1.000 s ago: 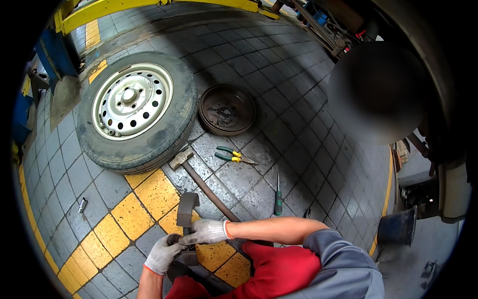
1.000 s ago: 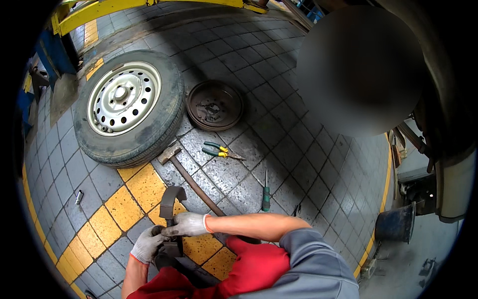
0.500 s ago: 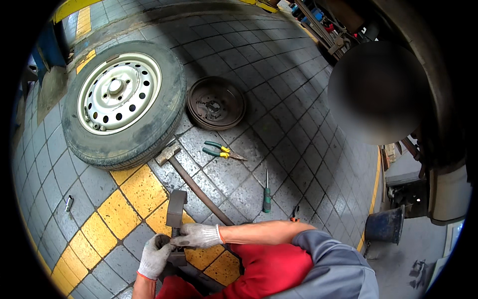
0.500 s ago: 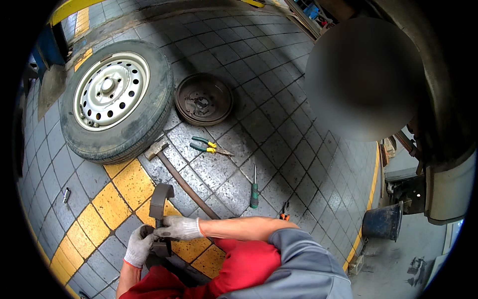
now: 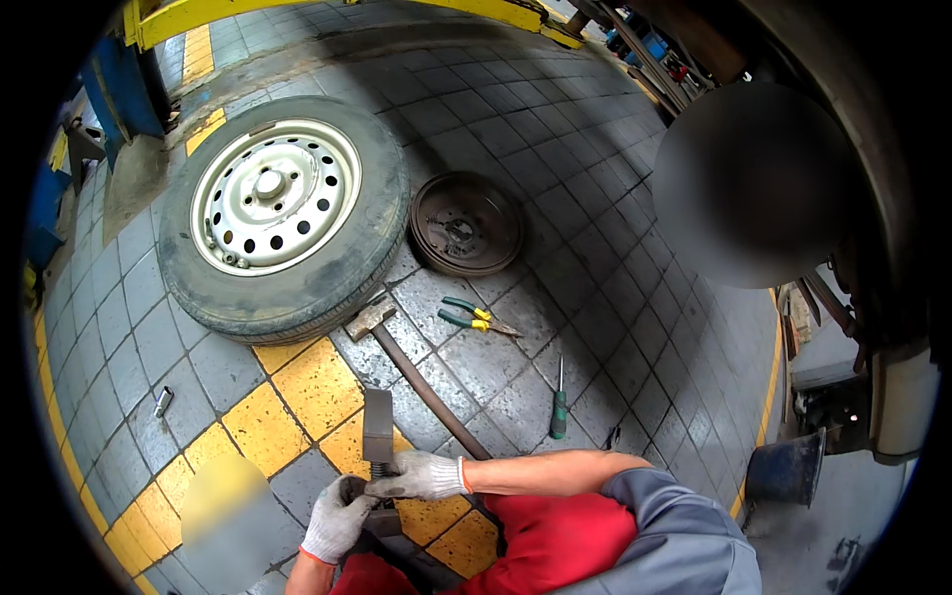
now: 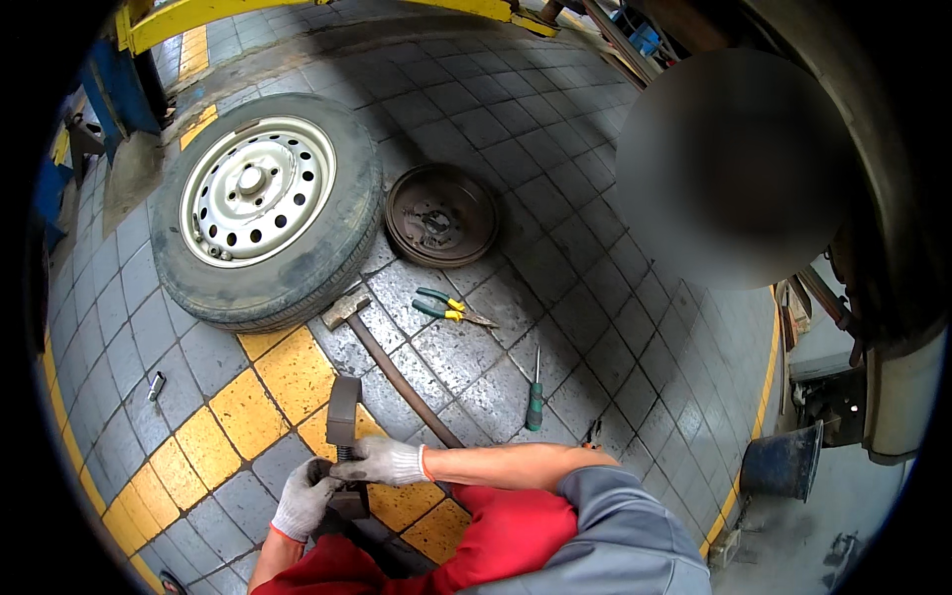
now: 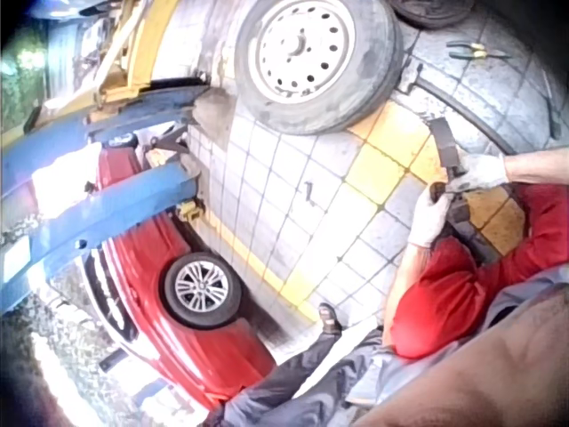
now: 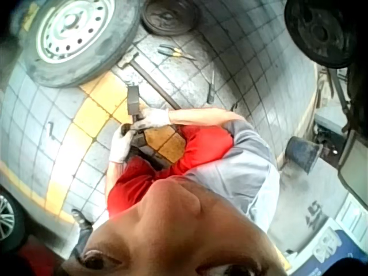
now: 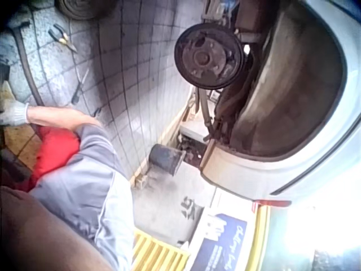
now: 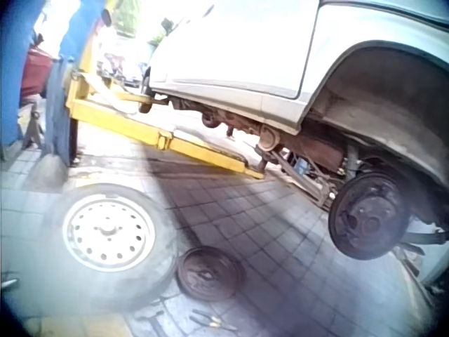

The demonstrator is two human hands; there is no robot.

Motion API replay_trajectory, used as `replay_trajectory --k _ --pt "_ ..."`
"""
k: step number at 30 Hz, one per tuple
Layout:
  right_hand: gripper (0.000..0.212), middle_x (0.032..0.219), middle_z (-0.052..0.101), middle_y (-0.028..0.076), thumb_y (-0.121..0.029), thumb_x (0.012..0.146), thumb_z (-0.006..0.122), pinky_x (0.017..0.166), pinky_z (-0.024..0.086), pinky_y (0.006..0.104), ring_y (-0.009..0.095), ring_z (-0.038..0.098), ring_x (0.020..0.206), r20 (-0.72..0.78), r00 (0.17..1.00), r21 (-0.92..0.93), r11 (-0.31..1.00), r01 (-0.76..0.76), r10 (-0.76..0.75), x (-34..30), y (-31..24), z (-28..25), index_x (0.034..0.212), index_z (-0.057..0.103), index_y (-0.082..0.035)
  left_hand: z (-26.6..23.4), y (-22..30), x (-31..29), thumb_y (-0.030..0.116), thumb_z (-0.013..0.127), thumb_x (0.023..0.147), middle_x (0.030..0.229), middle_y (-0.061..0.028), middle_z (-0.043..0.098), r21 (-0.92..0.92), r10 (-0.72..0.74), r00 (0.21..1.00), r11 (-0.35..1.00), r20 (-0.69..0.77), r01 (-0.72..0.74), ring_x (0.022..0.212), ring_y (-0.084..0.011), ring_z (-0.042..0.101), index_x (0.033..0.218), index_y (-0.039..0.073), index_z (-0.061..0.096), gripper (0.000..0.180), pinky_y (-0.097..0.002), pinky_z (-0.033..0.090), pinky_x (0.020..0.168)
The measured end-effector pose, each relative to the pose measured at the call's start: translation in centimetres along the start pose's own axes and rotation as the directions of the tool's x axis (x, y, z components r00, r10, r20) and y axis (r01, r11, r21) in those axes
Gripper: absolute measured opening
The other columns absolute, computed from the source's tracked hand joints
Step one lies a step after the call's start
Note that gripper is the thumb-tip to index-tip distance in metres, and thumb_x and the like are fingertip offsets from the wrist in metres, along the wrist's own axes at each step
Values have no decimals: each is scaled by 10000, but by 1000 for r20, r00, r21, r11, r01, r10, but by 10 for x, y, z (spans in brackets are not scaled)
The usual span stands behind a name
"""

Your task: The person uses pliers and a screwdriver to remove retaining clips and springs from a vehicle's drum brake assembly. They then detach the brake shoes and backing plate from the wheel hub, holding the disassembled components in their hands.

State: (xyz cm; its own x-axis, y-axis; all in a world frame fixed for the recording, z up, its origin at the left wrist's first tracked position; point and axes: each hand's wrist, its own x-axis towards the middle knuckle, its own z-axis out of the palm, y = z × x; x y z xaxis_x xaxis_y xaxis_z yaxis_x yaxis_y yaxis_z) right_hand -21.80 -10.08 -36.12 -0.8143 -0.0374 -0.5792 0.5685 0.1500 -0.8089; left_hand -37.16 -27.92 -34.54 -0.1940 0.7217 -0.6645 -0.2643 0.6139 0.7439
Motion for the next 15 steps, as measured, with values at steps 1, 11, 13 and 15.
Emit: replay_trajectory --k 1,11,13,15 --pt "571 881 666 285 -509 1057 584 674 469 487 398 603 748 -17 999 -2 999 49 -49 0 7 4 1207 656 38 1 1 0 64 688 906 904 -78 727 -5 56 998 998 -15 -56 806 -131 644 1083 -59 688 215 -298 530 740" --pt "509 833 676 233 -506 1032 617 689 513 464 351 649 766 -143 978 -230 966 115 -150 -6 34 10 1119 694 -11 -1 13 -4 164 714 921 944 -98 734 212 50 997 975 58 -62 866 -146 655 1098 -36 697 268 -326 538 787" --pt "506 815 672 214 -512 1019 641 681 512 446 313 641 746 -131 980 -79 987 142 -152 -6 31 4 1111 700 -17 -2 13 -6 173 708 923 977 -104 740 163 70 994 983 83 -83 896 -153 663 1121 -31 695 285 -331 542 812" --pt "504 797 669 194 -517 1005 666 673 511 428 276 634 725 -118 986 33 992 118 -113 -3 27 1 1104 706 -24 -2 13 -6 182 703 925 1009 -109 746 172 108 991 978 73 -119 926 -160 670 1144 -26 693 302 -336 545 837"
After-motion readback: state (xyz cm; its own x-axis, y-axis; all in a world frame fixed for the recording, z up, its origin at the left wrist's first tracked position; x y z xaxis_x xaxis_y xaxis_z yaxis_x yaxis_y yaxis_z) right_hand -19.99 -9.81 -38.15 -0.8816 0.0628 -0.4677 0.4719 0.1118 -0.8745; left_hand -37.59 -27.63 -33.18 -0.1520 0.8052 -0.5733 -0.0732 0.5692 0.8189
